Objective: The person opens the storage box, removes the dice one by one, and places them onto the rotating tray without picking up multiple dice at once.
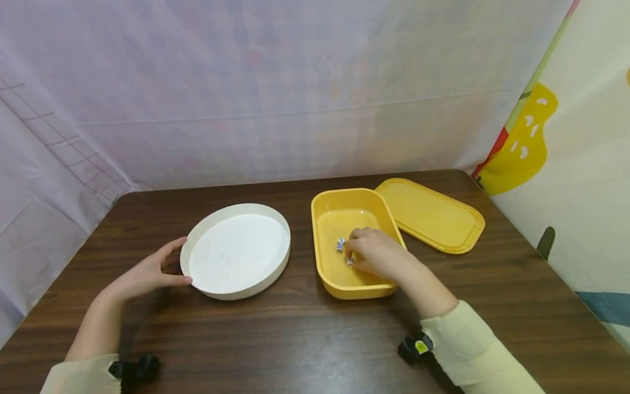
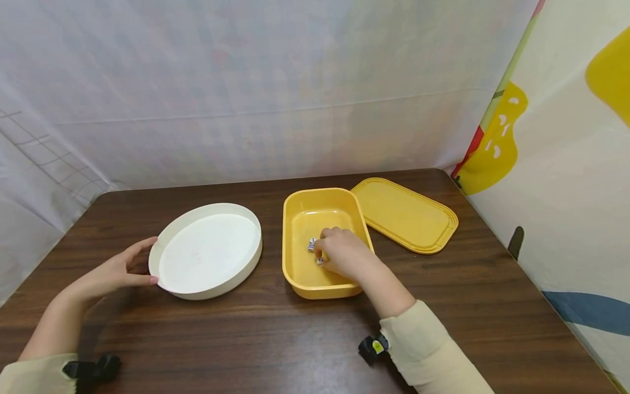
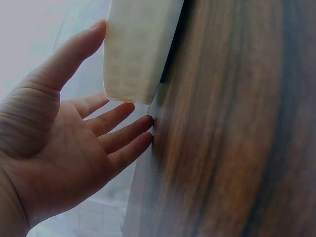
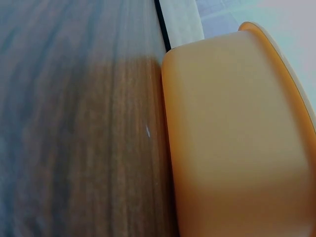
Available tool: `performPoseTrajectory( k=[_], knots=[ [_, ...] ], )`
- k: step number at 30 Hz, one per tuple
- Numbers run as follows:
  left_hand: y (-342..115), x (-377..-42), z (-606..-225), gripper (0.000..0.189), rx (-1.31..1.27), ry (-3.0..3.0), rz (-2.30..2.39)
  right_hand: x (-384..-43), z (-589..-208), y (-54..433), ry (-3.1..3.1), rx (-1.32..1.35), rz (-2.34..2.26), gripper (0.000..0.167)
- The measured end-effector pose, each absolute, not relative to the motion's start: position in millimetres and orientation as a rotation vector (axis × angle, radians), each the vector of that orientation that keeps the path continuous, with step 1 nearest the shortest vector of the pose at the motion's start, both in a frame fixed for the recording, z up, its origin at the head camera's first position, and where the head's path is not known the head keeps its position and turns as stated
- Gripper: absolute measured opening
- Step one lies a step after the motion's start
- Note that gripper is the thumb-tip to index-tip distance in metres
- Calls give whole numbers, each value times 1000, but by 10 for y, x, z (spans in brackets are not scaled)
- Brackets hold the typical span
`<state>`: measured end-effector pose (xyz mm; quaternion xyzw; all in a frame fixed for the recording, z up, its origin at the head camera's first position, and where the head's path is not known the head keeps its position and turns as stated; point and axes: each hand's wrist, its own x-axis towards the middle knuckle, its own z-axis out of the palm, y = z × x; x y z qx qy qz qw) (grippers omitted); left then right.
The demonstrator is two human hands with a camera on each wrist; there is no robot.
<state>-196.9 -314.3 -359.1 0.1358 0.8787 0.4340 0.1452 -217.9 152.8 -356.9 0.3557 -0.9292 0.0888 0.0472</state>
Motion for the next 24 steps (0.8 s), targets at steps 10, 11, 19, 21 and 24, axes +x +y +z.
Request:
performPoseTrajectory(
  k=[10,11,19,21,24],
  knots=[
    [-3151,-1969,-3592,97,396,2537,1250,-2146,-3517,1532,-2838,1064,276,13],
    [-3148,-1969,-3590,97,398,2540,1247,-2147,-3512,1531,-2844,1060,273,12],
    [-3144,-1962,-3581,97,396,2552,1234,-2170,-3500,1541,-2826,1059,224,11],
    [-3144,-1963,-3583,97,396,2552,1233,-2169,-3490,1544,-2817,1056,217,11],
    [-3144,-1968,-3587,97,400,2553,1232,-2158,-3468,1540,-2815,1046,201,11]
  ],
)
